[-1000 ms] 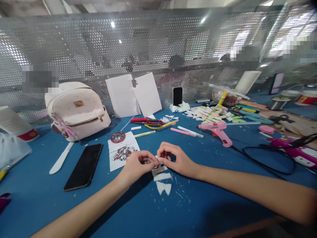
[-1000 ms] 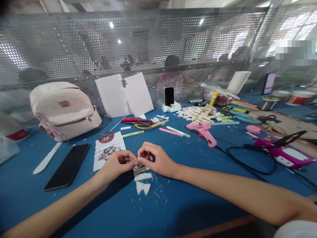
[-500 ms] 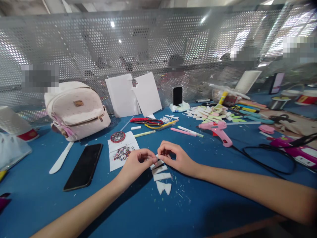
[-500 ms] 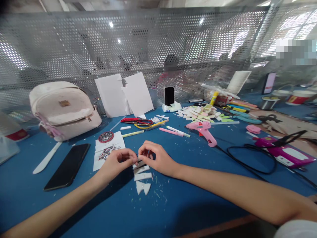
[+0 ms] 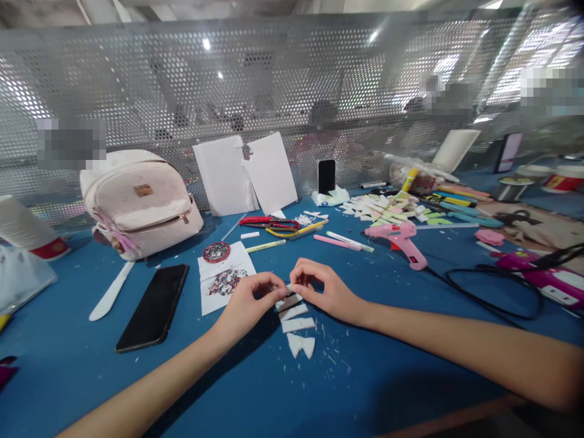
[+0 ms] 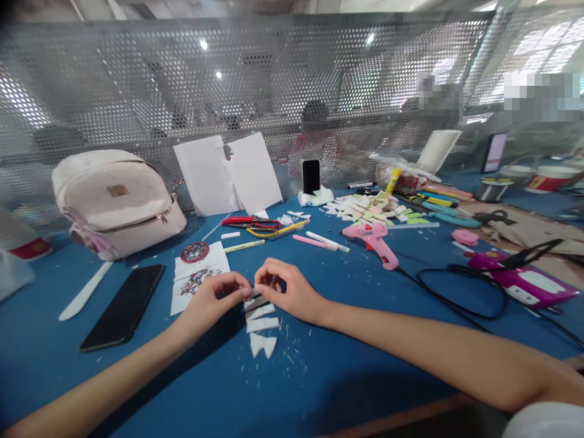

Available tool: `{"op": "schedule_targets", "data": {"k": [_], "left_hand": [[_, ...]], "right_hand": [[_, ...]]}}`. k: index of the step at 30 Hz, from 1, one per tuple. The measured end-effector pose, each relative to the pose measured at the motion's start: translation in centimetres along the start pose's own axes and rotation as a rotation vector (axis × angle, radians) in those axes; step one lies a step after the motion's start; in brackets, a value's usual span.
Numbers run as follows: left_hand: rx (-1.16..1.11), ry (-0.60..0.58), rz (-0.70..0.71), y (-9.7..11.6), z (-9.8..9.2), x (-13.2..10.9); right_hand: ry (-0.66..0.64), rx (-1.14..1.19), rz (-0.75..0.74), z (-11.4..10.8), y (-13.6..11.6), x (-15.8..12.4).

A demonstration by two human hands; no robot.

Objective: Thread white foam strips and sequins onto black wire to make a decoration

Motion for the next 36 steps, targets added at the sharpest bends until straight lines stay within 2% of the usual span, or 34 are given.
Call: {"op": "schedule_targets", "data": {"k": [12, 19, 36], "left_hand": [[0.041, 0.058, 0.013, 0.09, -0.29, -0.18], [0.150, 0.108, 0.046, 0.45, -0.53, -0.25], [0.215, 0.131, 0.064, 0.44, -0.73, -0.34]], "right_hand": [[-0.005, -0.001, 0.027, 0.00, 0.27, -0.06], [-0.008, -0.005, 0.022, 0.06, 0.36, 0.02], [-0.015, -0.003, 0.034, 0.12, 0.37, 0.21]]}}
Point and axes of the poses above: each hand's wrist, its own x-axis towards the middle knuckle, its own z-axis out of the palm, y = z × x, the point moved 5 cm from there along x, towards the middle knuckle, and after that the axes turned 4 degrees about -z, right-handed, at the moved point
